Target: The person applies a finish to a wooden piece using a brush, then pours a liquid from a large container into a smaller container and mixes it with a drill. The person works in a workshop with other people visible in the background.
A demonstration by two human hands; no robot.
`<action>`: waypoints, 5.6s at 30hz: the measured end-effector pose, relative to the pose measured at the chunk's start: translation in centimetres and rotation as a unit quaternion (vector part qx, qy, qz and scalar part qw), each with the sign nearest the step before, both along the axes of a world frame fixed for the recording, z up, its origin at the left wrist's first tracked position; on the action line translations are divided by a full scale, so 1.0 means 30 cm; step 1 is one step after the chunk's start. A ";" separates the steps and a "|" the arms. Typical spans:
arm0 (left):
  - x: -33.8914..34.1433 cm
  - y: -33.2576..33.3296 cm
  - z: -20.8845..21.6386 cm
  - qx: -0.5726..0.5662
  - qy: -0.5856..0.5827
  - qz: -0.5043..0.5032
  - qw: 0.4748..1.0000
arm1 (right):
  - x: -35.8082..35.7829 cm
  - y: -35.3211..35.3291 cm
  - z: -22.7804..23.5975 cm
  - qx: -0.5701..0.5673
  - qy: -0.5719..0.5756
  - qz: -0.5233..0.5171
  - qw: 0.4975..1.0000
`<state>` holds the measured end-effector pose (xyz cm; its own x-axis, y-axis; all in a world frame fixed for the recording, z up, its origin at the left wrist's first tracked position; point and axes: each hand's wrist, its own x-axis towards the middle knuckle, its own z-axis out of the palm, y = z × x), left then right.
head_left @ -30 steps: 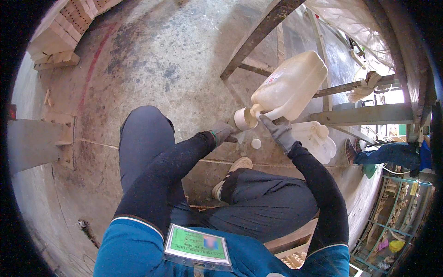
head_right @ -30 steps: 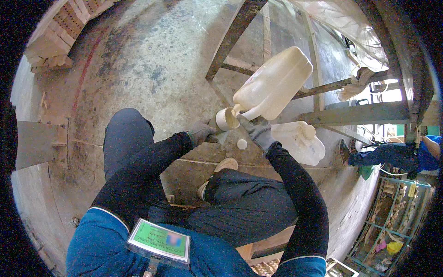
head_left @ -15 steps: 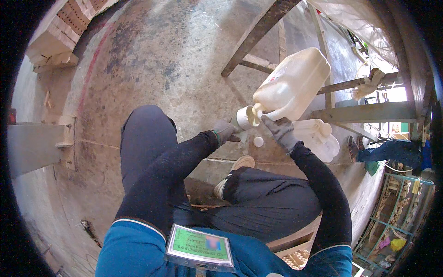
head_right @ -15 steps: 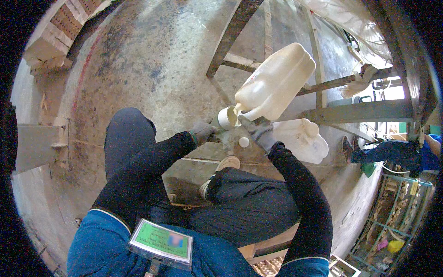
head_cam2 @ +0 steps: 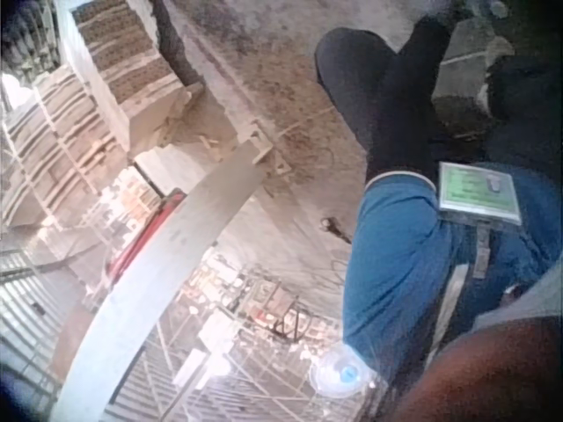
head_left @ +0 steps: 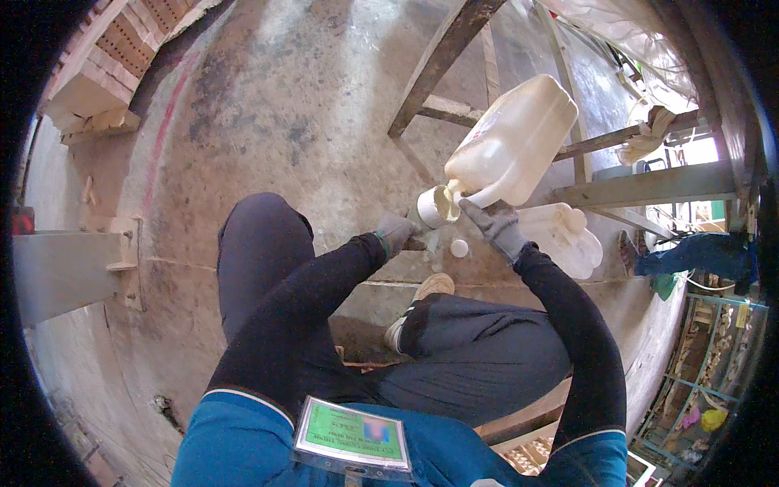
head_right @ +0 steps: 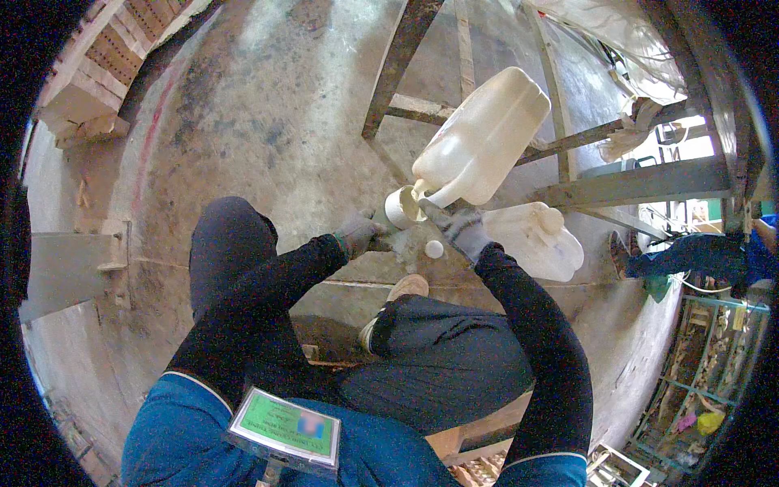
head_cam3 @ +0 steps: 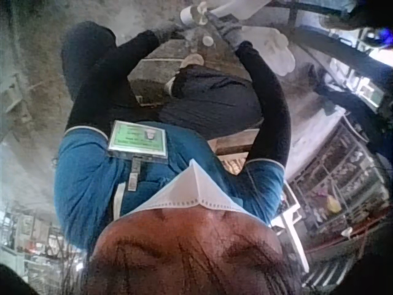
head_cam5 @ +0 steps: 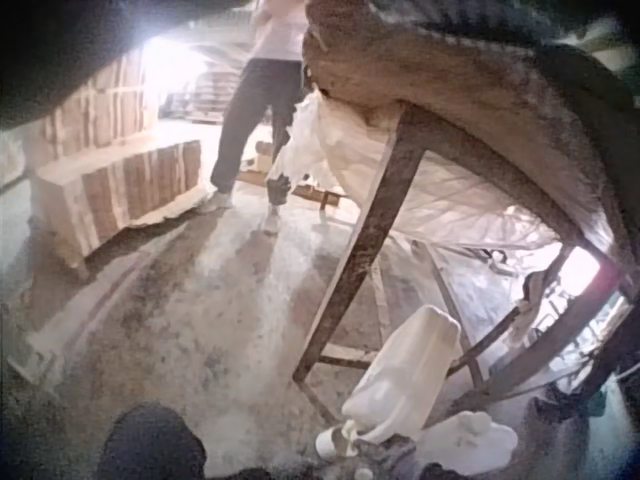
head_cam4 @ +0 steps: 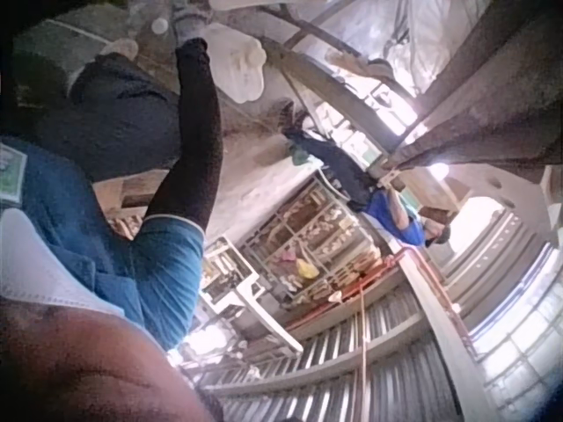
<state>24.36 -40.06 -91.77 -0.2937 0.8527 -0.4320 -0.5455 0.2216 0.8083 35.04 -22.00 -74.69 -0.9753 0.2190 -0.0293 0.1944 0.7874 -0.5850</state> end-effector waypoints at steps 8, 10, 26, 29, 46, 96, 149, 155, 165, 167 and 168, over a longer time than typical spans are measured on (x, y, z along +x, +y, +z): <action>-0.028 -0.010 0.258 -0.037 0.534 -0.271 0.800 | 0.049 0.045 -0.019 0.223 0.050 0.106 0.968; -0.032 -0.022 0.230 -0.074 0.023 -0.090 0.993 | 0.029 0.037 -0.041 0.322 0.106 0.141 0.930; -0.046 -0.052 0.234 -0.026 0.488 -0.237 0.840 | 0.011 0.015 -0.035 -0.039 0.012 0.016 0.999; -0.039 -0.053 0.189 -0.009 0.514 -0.217 0.830 | 0.004 0.010 -0.028 -0.029 0.016 0.014 0.999; -0.014 -0.028 0.211 -0.003 0.294 -0.145 0.945 | 0.016 0.012 0.013 -0.062 0.010 -0.014 0.998; -0.018 -0.014 0.080 0.041 0.280 -0.090 0.955 | -0.007 -0.027 0.029 -0.165 -0.018 -0.085 0.982; -0.048 -0.027 0.161 0.024 0.461 -0.177 0.869 | 0.000 -0.008 -0.011 -0.090 -0.017 -0.025 0.995; -0.054 -0.019 0.180 -0.022 0.576 -0.263 0.774 | -0.007 -0.016 -0.006 -0.142 -0.004 -0.023 0.990; -0.040 -0.027 0.217 -0.065 0.208 -0.114 0.969 | 0.005 0.002 -0.008 -0.048 -0.037 0.016 0.998; -0.044 -0.029 0.196 -0.035 0.440 -0.176 0.880 | 0.007 0.011 -0.017 -0.017 -0.025 0.040 0.999; -0.044 -0.026 0.176 -0.026 0.452 -0.181 0.873 | 0.010 0.015 -0.020 -0.006 -0.020 0.050 0.999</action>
